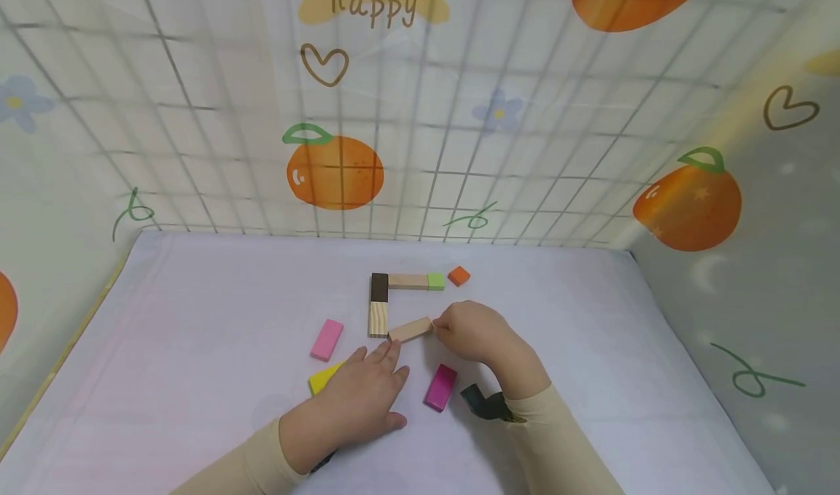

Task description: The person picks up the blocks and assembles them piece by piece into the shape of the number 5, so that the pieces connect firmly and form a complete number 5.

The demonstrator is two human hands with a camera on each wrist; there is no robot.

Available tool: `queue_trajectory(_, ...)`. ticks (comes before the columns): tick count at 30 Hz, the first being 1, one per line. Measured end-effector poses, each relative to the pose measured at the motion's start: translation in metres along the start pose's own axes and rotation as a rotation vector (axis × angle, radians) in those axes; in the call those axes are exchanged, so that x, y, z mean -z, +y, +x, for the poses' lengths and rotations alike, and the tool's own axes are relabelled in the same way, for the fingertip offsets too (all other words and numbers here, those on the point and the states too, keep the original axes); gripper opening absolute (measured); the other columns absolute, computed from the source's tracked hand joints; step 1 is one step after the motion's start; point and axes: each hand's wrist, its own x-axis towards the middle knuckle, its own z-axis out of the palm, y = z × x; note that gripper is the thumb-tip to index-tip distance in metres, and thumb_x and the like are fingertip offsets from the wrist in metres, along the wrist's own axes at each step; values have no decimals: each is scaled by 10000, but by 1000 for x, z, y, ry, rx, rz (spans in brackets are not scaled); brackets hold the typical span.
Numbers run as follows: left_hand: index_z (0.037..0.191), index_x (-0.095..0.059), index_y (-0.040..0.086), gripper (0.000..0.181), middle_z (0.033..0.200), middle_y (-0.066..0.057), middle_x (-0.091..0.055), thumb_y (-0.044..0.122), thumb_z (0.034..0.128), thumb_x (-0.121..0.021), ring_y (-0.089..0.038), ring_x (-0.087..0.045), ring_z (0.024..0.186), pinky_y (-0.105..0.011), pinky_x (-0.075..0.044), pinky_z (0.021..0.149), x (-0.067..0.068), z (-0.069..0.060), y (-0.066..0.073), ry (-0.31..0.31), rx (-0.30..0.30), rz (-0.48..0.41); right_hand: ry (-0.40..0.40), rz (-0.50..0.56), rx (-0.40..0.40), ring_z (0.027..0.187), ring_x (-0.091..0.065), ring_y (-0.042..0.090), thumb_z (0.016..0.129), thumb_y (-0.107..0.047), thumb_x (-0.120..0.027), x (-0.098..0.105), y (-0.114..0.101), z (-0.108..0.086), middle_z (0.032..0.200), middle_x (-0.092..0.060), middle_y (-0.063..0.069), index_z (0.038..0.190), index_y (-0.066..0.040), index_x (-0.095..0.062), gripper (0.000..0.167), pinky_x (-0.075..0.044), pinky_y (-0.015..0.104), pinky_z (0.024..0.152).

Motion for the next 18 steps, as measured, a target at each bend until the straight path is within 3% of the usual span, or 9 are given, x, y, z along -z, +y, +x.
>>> queue_trajectory(3, 1428, -587, 168, 719, 1590, -146, -410, 614, 872, -685, -283, -395, 1479, -519, -384, 1156, 0, 0, 0, 3, 0, 2, -11, 8, 0, 574, -425, 158, 966, -184, -617, 0, 0, 0, 580, -398, -19, 1118, -133, -792, 237, -359, 283, 529)
queue_trajectory(11, 1422, -592, 167, 715, 1591, -146, -407, 607, 868, -692, -286, -394, 1480, -519, -385, 1155, 0, -1, 0, 5, 1, 2, -15, 10, 3, 558, -402, 152, 959, -172, -598, 0, 1, -1, 563, -377, -27, 850, -159, -778, 211, -339, 279, 520)
queue_trajectory(18, 1425, -591, 172, 712, 1594, -143, -404, 605, 868, -693, -283, -391, 1482, -516, -384, 1156, 1, -1, -1, 4, 3, -3, -5, 2, -12, 625, -475, 179, 978, -187, -609, -1, -2, 0, 625, -479, 5, 1256, -140, -728, 306, -405, 302, 586)
